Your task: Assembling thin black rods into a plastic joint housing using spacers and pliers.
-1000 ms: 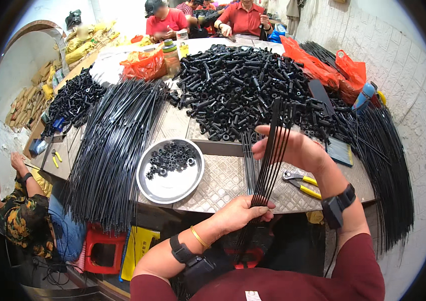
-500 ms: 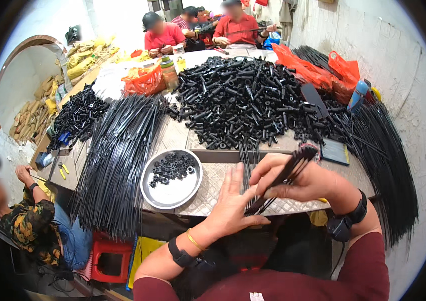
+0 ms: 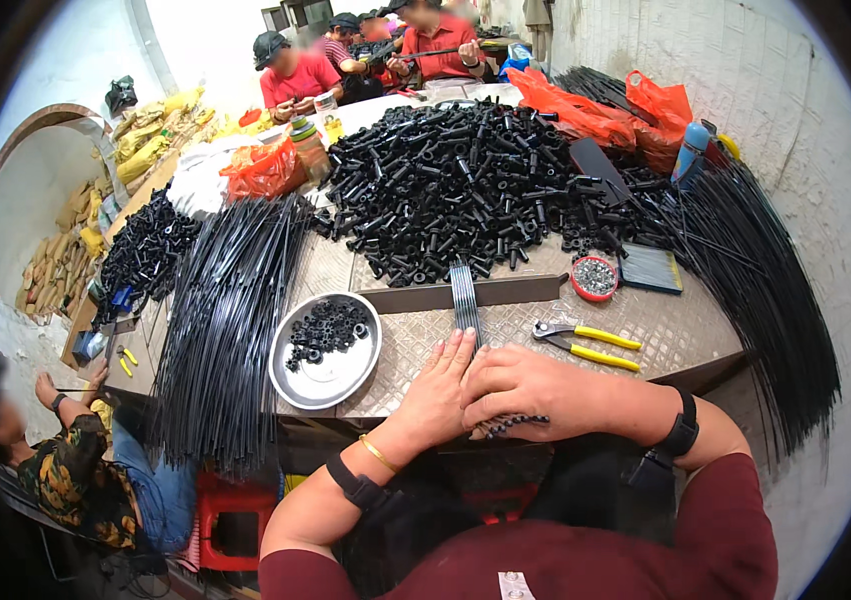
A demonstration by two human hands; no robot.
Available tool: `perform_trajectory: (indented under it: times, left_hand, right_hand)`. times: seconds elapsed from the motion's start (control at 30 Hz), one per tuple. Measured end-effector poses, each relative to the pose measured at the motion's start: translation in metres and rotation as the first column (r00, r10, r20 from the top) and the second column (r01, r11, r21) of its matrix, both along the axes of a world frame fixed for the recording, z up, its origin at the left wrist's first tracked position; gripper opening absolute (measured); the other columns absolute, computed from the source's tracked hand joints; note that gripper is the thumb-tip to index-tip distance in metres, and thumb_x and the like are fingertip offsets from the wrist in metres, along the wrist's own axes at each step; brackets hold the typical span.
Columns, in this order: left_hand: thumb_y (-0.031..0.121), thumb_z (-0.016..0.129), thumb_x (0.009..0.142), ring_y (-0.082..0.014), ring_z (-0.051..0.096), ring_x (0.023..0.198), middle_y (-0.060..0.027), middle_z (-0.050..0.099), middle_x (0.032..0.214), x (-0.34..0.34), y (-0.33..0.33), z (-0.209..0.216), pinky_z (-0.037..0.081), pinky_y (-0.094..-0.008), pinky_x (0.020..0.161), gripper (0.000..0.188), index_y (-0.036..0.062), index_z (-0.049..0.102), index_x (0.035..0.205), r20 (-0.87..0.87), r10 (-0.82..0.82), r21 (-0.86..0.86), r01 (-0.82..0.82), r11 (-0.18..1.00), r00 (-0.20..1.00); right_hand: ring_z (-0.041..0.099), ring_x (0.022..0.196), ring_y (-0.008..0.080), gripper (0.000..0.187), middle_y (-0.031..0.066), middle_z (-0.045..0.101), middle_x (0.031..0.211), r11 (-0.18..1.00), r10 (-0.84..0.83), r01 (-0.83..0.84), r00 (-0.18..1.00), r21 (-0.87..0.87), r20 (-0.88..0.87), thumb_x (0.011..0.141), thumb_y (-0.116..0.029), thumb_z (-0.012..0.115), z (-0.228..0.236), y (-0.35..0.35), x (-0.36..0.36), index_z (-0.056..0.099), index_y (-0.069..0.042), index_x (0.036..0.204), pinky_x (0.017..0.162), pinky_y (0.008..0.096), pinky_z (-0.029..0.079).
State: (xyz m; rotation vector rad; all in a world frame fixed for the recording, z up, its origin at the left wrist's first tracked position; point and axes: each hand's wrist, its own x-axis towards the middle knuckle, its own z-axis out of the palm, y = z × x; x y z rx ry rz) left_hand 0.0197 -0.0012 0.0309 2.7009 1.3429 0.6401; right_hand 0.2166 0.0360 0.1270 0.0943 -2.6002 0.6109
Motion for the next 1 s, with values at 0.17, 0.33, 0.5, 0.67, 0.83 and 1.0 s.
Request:
perform_trajectory:
  times: [0.17, 0.33, 0.5, 0.67, 0.83, 1.0]
  left_hand:
    - [0.051, 0.059, 0.078, -0.0450, 0.026, 0.134, -0.0311, 0.030, 0.141, -0.002, -0.007, 0.007, 0.023, -0.0504, 0.109, 0.084, -0.0017, 0.032, 0.139, -0.092, 0.011, 0.027, -0.009, 1.000, 0.996]
    - [0.052, 0.078, 0.059, -0.0421, 0.029, 0.133, -0.0298, 0.033, 0.140, -0.013, -0.032, 0.065, 0.024, -0.0497, 0.109, 0.107, -0.0023, 0.032, 0.138, -0.169, 0.112, 0.000, -0.114, 0.993, 0.979]
    - [0.005, 0.075, 0.074, -0.0165, 0.059, 0.105, -0.0166, 0.055, 0.125, 0.004, -0.077, 0.134, 0.053, -0.0252, 0.078, 0.062, -0.0034, 0.048, 0.129, 0.784, 0.134, -0.327, 0.220, 0.919, 0.605]
    - [-0.003, 0.053, 0.089, -0.0255, 0.059, 0.108, -0.0201, 0.058, 0.118, 0.037, -0.081, 0.132, 0.054, -0.0328, 0.084, 0.034, -0.0074, 0.052, 0.122, 0.865, 0.313, -0.473, 0.426, 0.771, 0.393]
    - [-0.003, 0.052, 0.090, -0.0237, 0.060, 0.103, -0.0190, 0.062, 0.111, 0.037, -0.074, 0.125, 0.051, -0.0335, 0.090, 0.025, -0.0072, 0.057, 0.114, 0.897, 0.249, -0.399, 0.426, 0.812, 0.365]
    - [-0.006, 0.053, 0.088, -0.0277, 0.060, 0.106, -0.0205, 0.062, 0.109, 0.032, -0.069, 0.129, 0.049, -0.0366, 0.093, 0.028, -0.0048, 0.058, 0.116, 0.912, 0.247, -0.377, 0.435, 0.818, 0.327]
  right_hand:
    - [0.054, 0.098, 0.0286, 0.022, 0.0086, 0.059, 0.100, 0.999, -0.035, 0.036, 0.998, 0.009, -0.051, 0.080, -0.020, 0.067, -0.006, -0.005, 0.001, 0.063, -0.009, 0.099, 0.087, 0.0397, 0.041]
    - [0.053, 0.097, 0.0272, 0.022, 0.0097, 0.059, 0.102, 0.996, -0.092, 0.093, 0.995, 0.019, -0.030, 0.082, -0.023, 0.066, -0.009, -0.005, 0.003, 0.062, -0.006, 0.096, 0.082, 0.0395, 0.042]
    - [0.054, 0.096, 0.0277, 0.021, 0.0078, 0.059, 0.099, 0.990, -0.134, 0.135, 0.991, 0.031, -0.024, 0.082, -0.021, 0.066, -0.003, -0.008, 0.002, 0.062, -0.007, 0.097, 0.081, 0.0394, 0.042]
    - [0.054, 0.091, 0.0284, 0.025, 0.0089, 0.058, 0.096, 0.980, -0.187, 0.186, 0.982, -0.065, -0.019, 0.081, -0.025, 0.064, -0.014, -0.009, -0.002, 0.060, -0.006, 0.097, 0.078, 0.0397, 0.042]
    - [0.055, 0.092, 0.0300, 0.035, 0.0113, 0.059, 0.095, 0.975, -0.219, 0.221, 0.972, -0.012, 0.084, 0.082, -0.032, 0.064, -0.014, -0.005, 0.006, 0.057, -0.005, 0.102, 0.078, 0.0412, 0.043]
    - [0.054, 0.102, 0.0360, 0.054, 0.0179, 0.059, 0.109, 0.893, -0.430, 0.443, 0.891, -0.078, 0.144, 0.084, -0.039, 0.062, -0.026, 0.045, 0.056, 0.051, -0.006, 0.125, 0.088, 0.0433, 0.044]
